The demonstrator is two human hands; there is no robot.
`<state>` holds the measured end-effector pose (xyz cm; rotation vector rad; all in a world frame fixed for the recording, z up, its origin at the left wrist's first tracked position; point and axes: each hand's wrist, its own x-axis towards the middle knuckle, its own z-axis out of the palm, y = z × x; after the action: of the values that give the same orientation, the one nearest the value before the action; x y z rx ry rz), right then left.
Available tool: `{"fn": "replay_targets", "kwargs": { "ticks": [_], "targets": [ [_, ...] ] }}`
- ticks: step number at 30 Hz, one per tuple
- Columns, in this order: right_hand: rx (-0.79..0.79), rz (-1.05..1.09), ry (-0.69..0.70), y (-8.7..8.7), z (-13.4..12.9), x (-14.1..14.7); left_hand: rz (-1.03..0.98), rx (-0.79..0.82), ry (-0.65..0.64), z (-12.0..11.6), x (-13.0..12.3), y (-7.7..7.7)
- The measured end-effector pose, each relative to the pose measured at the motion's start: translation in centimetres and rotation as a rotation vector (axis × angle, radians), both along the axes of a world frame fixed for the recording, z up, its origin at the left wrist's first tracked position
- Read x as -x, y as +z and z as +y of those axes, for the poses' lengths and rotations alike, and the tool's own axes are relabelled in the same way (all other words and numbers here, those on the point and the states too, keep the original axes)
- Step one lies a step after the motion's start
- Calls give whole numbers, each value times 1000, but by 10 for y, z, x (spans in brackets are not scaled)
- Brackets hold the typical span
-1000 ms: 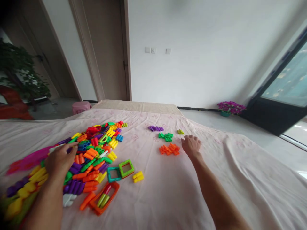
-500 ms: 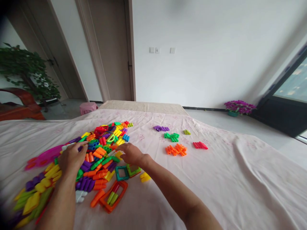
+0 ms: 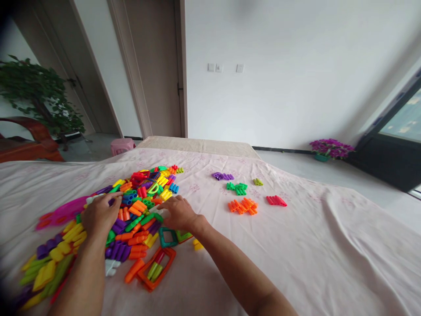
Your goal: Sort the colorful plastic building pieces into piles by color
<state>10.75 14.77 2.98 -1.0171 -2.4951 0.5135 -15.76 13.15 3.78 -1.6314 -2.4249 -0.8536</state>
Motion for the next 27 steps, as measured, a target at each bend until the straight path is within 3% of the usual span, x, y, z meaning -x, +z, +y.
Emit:
{"fn": "replay_targets", "kwargs": {
  "ticks": [3,8,10,13,16,19,22,27],
  "targets": [
    [-33,-75,16,0,-2,13,4,3,-4,0,0,0],
    [57,-39,-190,-2,2,12,1,96,24,-1,0,2],
    [212,175,-255,-3,5,-1,5,155,43,1,3,1],
    [537,663,-301,-5,9,-34,38,207,82,7,10,-5],
    [673,987,-373,-6,10,-82,71,228,85,13,17,-13],
    [576,1030,-552,-9,10,-136,79,225,68,15,19,-16],
    [358,967,-771,-14,17,-188,81,227,77,14,18,-15],
    [15,646,-1074,-19,40,-253,67,214,87,12,16,-13]
  ]
}}
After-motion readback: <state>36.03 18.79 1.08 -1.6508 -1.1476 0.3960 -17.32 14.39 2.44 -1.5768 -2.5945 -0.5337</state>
